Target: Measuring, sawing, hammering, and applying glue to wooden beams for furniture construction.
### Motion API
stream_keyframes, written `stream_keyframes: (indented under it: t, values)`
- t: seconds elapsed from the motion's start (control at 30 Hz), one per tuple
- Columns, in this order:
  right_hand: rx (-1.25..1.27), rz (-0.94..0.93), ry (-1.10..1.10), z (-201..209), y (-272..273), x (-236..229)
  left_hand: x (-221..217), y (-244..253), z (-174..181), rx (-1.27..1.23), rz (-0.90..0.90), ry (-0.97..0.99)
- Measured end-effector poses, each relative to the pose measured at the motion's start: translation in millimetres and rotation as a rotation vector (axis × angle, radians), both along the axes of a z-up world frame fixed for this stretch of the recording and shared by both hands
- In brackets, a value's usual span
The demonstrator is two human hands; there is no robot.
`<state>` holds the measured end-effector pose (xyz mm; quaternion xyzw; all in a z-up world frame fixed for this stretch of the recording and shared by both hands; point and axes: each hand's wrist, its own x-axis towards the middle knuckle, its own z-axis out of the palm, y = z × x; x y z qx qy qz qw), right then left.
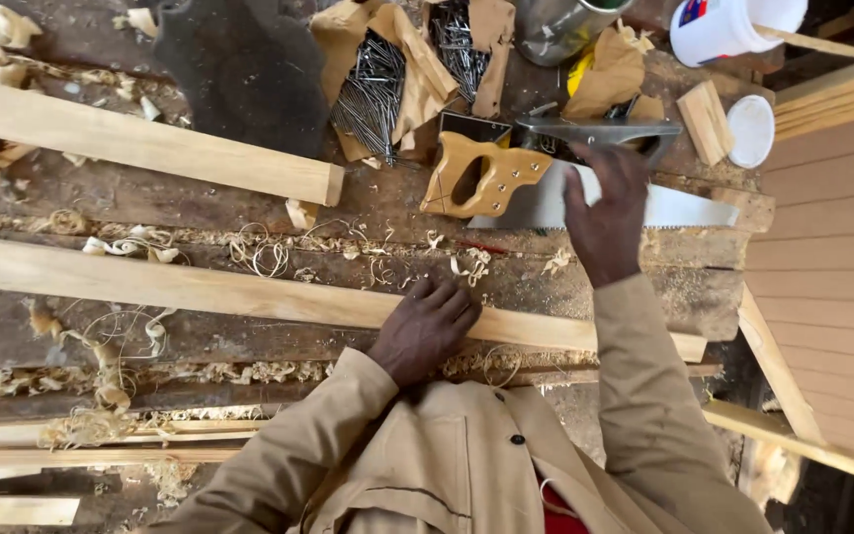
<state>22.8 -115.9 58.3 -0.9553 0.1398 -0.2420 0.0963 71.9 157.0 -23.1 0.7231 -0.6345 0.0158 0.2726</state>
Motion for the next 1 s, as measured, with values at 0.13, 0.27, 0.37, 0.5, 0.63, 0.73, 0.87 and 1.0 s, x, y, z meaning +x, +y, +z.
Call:
stream_keyframes:
  t: [0.13,0.27,0.37,0.5,0.63,0.73,0.87,1.0]
  values:
    - [0.339,0.130,0.050,1.5,12.4,62.2,-3.3,-11.3,-14.4,0.004,-0.021,0.113]
    - [0.156,0.160,0.089,-42.5,-2.0,114.7,5.5,-17.2,-10.9,0.009,-0.026,0.163]
    - [0.009,0.109,0.121,-58.3,-5.2,141.8,9.4,-19.3,-13.0,-0.047,-0.071,0.124]
    - [-0.131,-0.020,0.253,-64.7,7.6,162.1,12.3,-8.8,-1.9,-0.067,-0.076,0.274]
    - [-0.158,0.021,0.189,-64.8,7.3,171.4,4.5,-8.5,-8.0,-0.116,0.018,0.328]
    - [-0.211,0.022,0.232,-94.0,-16.9,173.1,5.4,-13.6,-6.5,-0.069,0.003,0.309]
    - [-0.200,0.087,0.160,-82.3,-22.8,173.5,3.0,-21.6,-6.3,-0.055,0.036,0.393]
    - [0.472,0.092,0.072,-55.7,-3.2,171.1,8.3,-22.4,4.3,-0.008,0.026,0.452]
